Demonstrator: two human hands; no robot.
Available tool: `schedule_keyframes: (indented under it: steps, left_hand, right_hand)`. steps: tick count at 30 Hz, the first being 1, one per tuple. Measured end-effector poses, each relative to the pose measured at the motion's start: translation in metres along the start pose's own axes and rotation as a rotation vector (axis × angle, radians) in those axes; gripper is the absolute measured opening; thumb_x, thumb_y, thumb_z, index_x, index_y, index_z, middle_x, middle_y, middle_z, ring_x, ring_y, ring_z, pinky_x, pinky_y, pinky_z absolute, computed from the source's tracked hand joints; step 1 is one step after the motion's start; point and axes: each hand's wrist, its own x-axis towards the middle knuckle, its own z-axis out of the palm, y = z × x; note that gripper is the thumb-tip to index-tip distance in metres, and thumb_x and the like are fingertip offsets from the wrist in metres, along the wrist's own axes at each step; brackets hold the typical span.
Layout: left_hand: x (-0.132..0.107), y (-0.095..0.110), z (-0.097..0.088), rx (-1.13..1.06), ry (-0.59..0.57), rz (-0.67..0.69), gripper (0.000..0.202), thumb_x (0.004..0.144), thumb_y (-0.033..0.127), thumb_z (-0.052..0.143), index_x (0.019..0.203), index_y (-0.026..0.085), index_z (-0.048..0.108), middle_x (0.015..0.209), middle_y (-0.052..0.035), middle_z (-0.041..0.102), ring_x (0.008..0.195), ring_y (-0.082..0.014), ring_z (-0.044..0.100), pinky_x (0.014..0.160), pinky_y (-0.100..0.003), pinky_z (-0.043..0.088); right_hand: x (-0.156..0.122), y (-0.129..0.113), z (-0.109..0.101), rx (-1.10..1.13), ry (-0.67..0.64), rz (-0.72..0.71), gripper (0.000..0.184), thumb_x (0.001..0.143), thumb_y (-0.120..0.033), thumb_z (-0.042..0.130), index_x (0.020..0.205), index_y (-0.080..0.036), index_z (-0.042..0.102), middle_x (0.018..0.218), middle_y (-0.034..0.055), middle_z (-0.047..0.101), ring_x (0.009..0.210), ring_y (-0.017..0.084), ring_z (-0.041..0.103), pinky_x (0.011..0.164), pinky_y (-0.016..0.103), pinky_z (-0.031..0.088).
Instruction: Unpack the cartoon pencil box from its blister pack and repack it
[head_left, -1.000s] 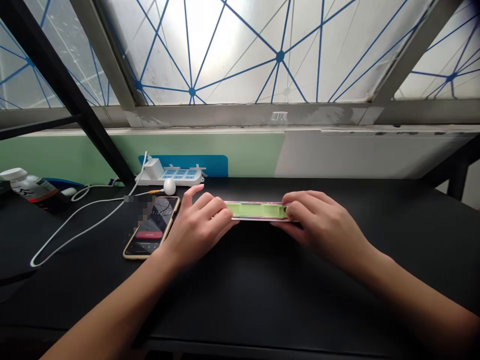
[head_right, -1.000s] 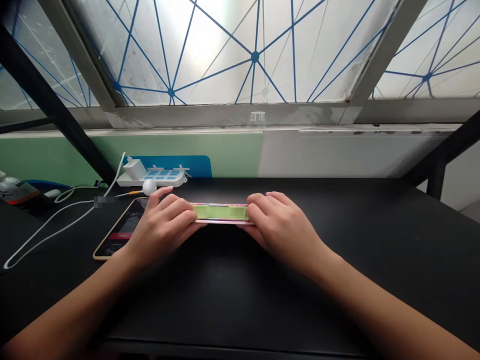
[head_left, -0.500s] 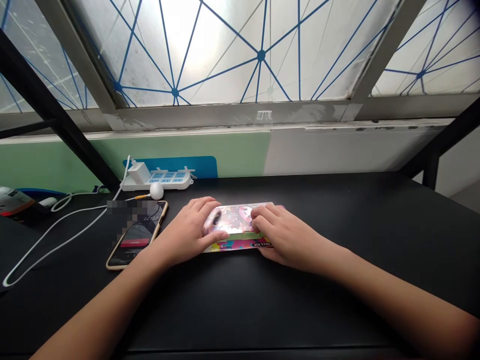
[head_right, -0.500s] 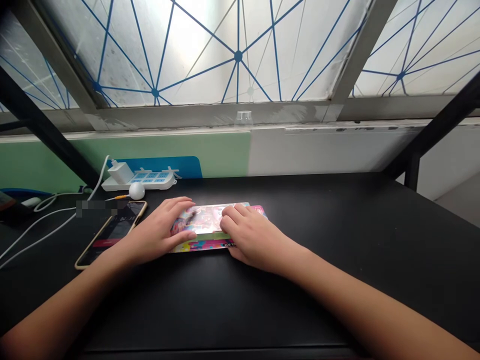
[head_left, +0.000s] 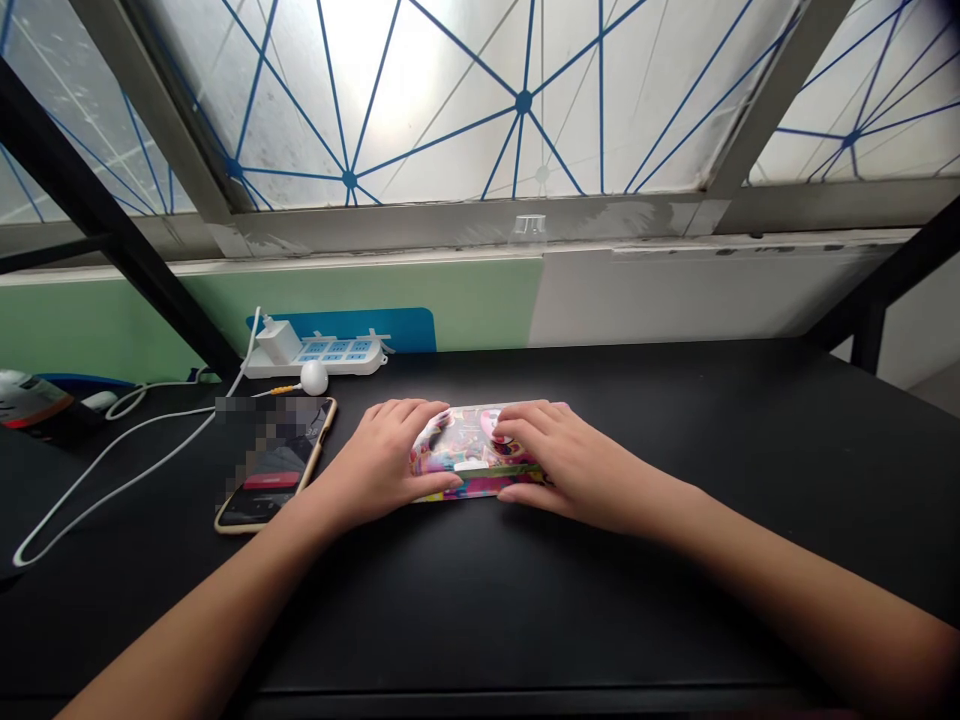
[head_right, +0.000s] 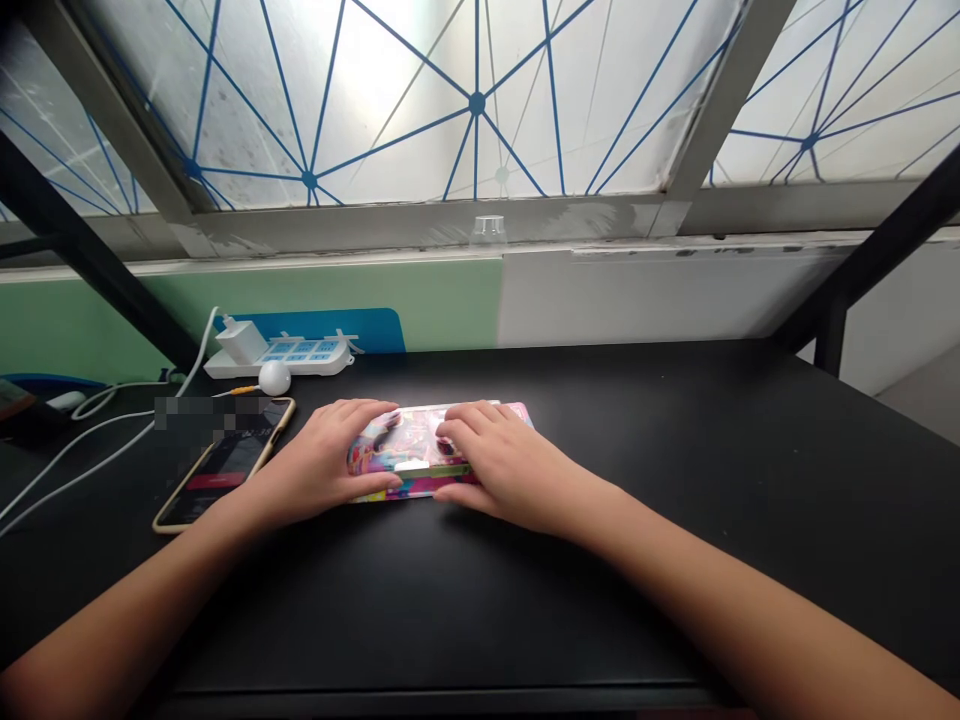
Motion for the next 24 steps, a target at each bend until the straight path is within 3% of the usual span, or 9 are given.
schedule_keyframes:
  steps: [6, 10, 13, 17, 20, 24]
  left_hand:
    - [0.000, 0.010, 0.001, 0.216, 0.161, 0.110, 0.076, 0.078, 0.045, 0.083, 0.143, 0.026, 0.049, 0.137, -0.0163, 0.058, 0.127, -0.0362, 0.052, 0.114, -0.060, 0.027]
    - [0.000, 0.014, 0.002, 0.271, 0.190, 0.163, 0.083, 0.078, 0.052, 0.083, 0.146, 0.024, 0.046, 0.139, -0.0178, 0.056, 0.129, -0.0367, 0.051, 0.119, -0.063, 0.018]
    - [0.000, 0.014, -0.003, 0.233, 0.211, 0.163, 0.084, 0.082, 0.063, 0.074, 0.149, 0.024, 0.042, 0.139, -0.0171, 0.057, 0.129, -0.0359, 0.052, 0.120, -0.062, 0.016]
    - [-0.001, 0.009, -0.014, 0.235, 0.322, 0.102, 0.072, 0.092, 0.054, 0.065, 0.151, 0.025, 0.038, 0.142, -0.0162, 0.056, 0.133, -0.0351, 0.050, 0.121, -0.060, 0.015]
    - [-0.001, 0.001, -0.020, 0.275, 0.410, 0.051, 0.072, 0.089, 0.052, 0.070, 0.149, 0.025, 0.041, 0.141, -0.0158, 0.058, 0.131, -0.0367, 0.052, 0.120, -0.061, 0.018]
    - [-0.002, -0.005, -0.022, 0.264, 0.343, 0.129, 0.043, 0.089, 0.046, 0.072, 0.124, 0.024, 0.060, 0.116, -0.0106, 0.070, 0.106, -0.0311, 0.065, 0.111, -0.054, 0.035]
  right_hand:
    - [0.000, 0.027, -0.004, -0.073, 0.165, 0.158, 0.061, 0.090, -0.059, 0.063, 0.136, -0.021, 0.052, 0.144, 0.0197, 0.056, 0.136, 0.037, 0.049, 0.110, 0.058, 0.038]
    - [0.001, 0.033, -0.013, -0.092, 0.156, 0.186, 0.057, 0.084, -0.060, 0.070, 0.124, -0.022, 0.058, 0.123, 0.0130, 0.067, 0.114, 0.032, 0.062, 0.106, 0.052, 0.041]
    - [0.001, 0.028, -0.016, -0.103, 0.208, 0.169, 0.062, 0.078, -0.062, 0.075, 0.122, -0.021, 0.059, 0.117, 0.0131, 0.068, 0.107, 0.032, 0.062, 0.099, 0.049, 0.044]
    - [-0.001, 0.020, -0.016, -0.196, 0.314, 0.117, 0.070, 0.079, -0.061, 0.075, 0.131, -0.019, 0.054, 0.120, 0.0167, 0.063, 0.107, 0.034, 0.059, 0.094, 0.049, 0.045]
    - [-0.002, 0.014, -0.015, -0.292, 0.341, 0.027, 0.053, 0.088, -0.051, 0.070, 0.128, -0.019, 0.055, 0.111, 0.0136, 0.065, 0.101, 0.031, 0.060, 0.096, 0.047, 0.043]
    - [-0.003, 0.010, -0.013, -0.355, 0.308, -0.037, 0.025, 0.096, -0.037, 0.061, 0.116, -0.021, 0.059, 0.102, 0.0100, 0.068, 0.091, 0.027, 0.062, 0.093, 0.043, 0.045]
